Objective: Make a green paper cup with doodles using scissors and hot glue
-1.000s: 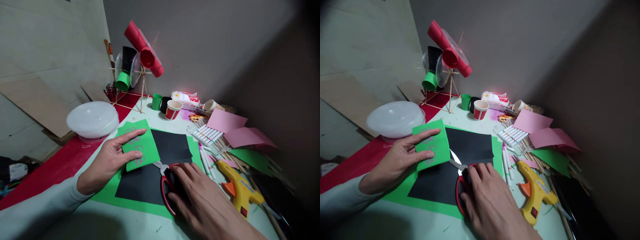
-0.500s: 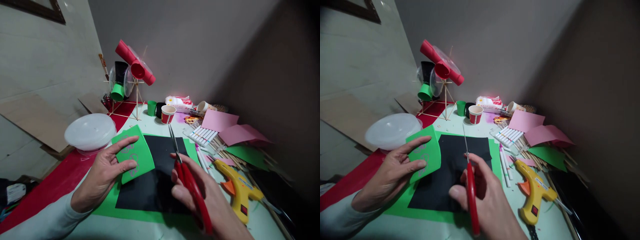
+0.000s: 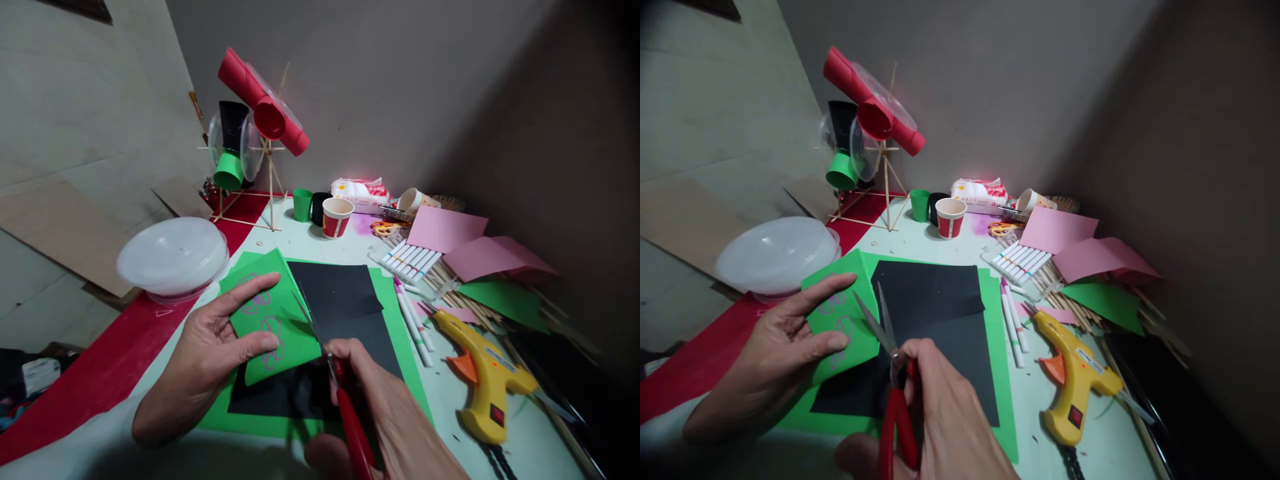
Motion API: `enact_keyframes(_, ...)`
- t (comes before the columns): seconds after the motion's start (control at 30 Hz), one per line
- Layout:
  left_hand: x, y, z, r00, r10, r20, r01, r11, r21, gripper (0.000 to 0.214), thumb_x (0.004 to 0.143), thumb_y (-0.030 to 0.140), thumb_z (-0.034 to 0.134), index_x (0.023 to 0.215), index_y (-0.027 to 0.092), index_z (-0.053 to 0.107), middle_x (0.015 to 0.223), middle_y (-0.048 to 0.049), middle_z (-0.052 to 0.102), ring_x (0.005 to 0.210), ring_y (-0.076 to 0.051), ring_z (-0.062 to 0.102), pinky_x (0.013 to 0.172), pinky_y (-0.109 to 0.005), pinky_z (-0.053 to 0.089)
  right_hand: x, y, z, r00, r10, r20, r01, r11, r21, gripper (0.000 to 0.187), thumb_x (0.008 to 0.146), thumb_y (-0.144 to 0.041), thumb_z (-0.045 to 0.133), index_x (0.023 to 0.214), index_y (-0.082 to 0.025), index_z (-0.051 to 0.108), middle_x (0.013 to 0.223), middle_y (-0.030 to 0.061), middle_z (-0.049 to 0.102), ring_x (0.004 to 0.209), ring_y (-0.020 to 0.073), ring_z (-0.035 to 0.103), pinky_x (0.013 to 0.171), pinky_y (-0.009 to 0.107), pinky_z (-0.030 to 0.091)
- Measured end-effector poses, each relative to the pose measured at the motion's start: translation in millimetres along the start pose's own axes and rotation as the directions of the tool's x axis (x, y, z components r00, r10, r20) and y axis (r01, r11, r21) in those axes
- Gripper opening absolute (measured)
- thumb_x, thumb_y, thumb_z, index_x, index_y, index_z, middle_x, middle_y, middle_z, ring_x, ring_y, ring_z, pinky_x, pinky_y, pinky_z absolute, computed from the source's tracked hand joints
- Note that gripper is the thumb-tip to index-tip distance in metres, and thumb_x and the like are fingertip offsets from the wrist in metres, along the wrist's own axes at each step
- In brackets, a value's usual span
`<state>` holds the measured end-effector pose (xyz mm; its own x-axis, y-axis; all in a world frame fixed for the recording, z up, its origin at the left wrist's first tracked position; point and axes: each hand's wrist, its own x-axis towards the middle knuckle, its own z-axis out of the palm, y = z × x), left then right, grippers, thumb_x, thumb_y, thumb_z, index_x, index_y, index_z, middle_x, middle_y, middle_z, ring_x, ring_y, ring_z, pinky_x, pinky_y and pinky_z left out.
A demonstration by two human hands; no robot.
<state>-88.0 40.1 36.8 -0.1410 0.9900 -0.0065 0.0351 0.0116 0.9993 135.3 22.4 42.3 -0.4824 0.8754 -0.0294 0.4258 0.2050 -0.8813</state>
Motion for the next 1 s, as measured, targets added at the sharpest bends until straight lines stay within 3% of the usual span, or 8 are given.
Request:
enact_keyframes(0.17,0.0,-5.1,-3.3,0.997,-0.038,0.072,0.034,0.998,0.054,0.063,0.072,0.031,0.087,0.133,0.031,0.07,0.054,0.0104,0.022,0.047,-0.005,0.016,0.037,-0.013,0.022,-2.3,7.2,2.7,0.989,-0.133,-0.06,0.125,0.985,-0.115,0.025,0.088,-0.034,0.066,0.106,-0.026,0.05,0.075,-0.0056,0.052,0.061,0.0137,0.052,0.056,0.024,0.041)
enact_keyframes(0.3,0.3,-7.3,-5.2,0.996,-0.042,0.084,0.037,0.998,0.052,0.064,0.074,0.033,0.086,0.135,0.033,0.068,0.056,0.0105,0.017,0.047,-0.006,0.014,0.037,-0.015,0.018,-2.1,5.6,2.5,0.981,-0.164,-0.107,0.146,0.977,-0.154,0.018,0.09,-0.028,0.061,0.104,-0.026,0.05,0.075,-0.0064,0.056,0.06,0.0122,0.056,0.055,0.021,0.043)
enact_keyframes(0.47,-0.6,-8.6,-6.3,0.995,-0.015,0.102,0.01,0.998,0.054,0.063,0.076,0.035,0.085,0.136,0.035,0.067,0.054,0.0112,0.011,0.046,-0.006,0.012,0.038,-0.017,0.014,-1.7,3.6,1.4,0.977,-0.185,-0.103,0.172,0.978,-0.119,0.011,0.094,-0.03,0.058,0.098,-0.026,0.049,0.068,-0.0089,0.051,0.052,0.0099,0.05,0.048,0.02,0.037)
enact_keyframes(0.77,-0.4,-9.0,-5.1,0.994,-0.035,0.108,0.029,0.998,0.057,0.066,0.077,0.036,0.083,0.14,0.032,0.064,0.056,0.0108,0.014,0.047,-0.007,0.014,0.039,-0.021,0.011,-2.9,3.8,0.0,0.979,-0.173,-0.111,0.157,0.978,-0.139,0.01,0.097,-0.033,0.057,0.099,-0.025,0.051,0.069,-0.0069,0.056,0.052,0.0105,0.05,0.046,0.02,0.037)
enact_keyframes(1.0,0.5,-10.1,-4.7,0.994,-0.032,0.107,0.026,0.998,0.059,0.063,0.077,0.037,0.084,0.138,0.037,0.065,0.055,0.0107,0.015,0.047,-0.007,0.015,0.04,-0.018,0.013,-3.7,3.6,0.7,0.979,-0.175,-0.106,0.156,0.974,-0.161,0.01,0.099,-0.034,0.056,0.103,-0.025,0.052,0.069,-0.0078,0.058,0.052,0.0105,0.051,0.047,0.02,0.041)
